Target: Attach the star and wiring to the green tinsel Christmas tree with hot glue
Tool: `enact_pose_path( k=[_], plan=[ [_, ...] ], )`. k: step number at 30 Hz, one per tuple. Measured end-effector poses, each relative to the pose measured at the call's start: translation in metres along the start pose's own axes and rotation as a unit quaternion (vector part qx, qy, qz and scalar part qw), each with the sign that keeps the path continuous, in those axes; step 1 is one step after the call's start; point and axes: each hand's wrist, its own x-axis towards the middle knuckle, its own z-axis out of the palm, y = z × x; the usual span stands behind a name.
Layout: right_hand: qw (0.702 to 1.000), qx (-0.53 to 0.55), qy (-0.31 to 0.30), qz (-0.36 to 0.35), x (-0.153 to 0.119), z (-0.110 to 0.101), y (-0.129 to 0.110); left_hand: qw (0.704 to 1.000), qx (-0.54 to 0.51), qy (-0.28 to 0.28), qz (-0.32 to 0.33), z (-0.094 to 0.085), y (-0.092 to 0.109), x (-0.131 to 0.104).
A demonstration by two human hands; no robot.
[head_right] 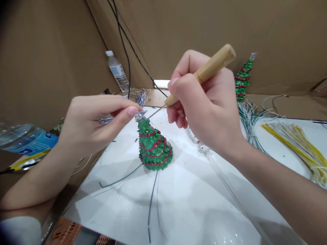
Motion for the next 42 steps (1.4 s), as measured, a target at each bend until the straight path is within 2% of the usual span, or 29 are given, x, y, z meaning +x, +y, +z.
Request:
enact_pose_path(
  k=[7, 12, 19, 25, 28, 33, 42],
  plan=[
    [0.998, -0.007, -0.005, 0.056, 0.002, 0.003, -0.002, 1.0, 0.002, 0.009, -0.004, 0.001, 0.0, 0.0],
    [0.999, -0.015, 0.006, 0.049, 0.003, 0.003, -0.004, 1.0, -0.008, 0.01, 0.002, 0.001, 0.0, 0.001],
    [0.999, -0.007, -0.015, 0.048, 0.005, 0.0, -0.005, 1.0, 0.005, 0.004, -0.012, 0.0, 0.001, 0.0],
    [0.996, -0.018, -0.07, 0.042, 0.016, 0.005, -0.004, 1.0, 0.005, 0.008, -0.003, 0.0, 0.001, 0.0],
    [0.994, -0.013, -0.089, 0.067, 0.024, 0.006, -0.002, 1.0, 0.007, 0.005, -0.009, 0.0, 0.001, 0.001],
    [0.997, 0.014, -0.062, 0.052, 0.03, 0.002, 0.002, 1.0, 0.0, 0.001, -0.003, 0.0, 0.002, 0.001],
    [0.994, 0.048, -0.058, 0.082, 0.029, 0.002, 0.011, 1.0, 0.0, 0.003, 0.005, 0.0, 0.001, 0.001]
  ],
)
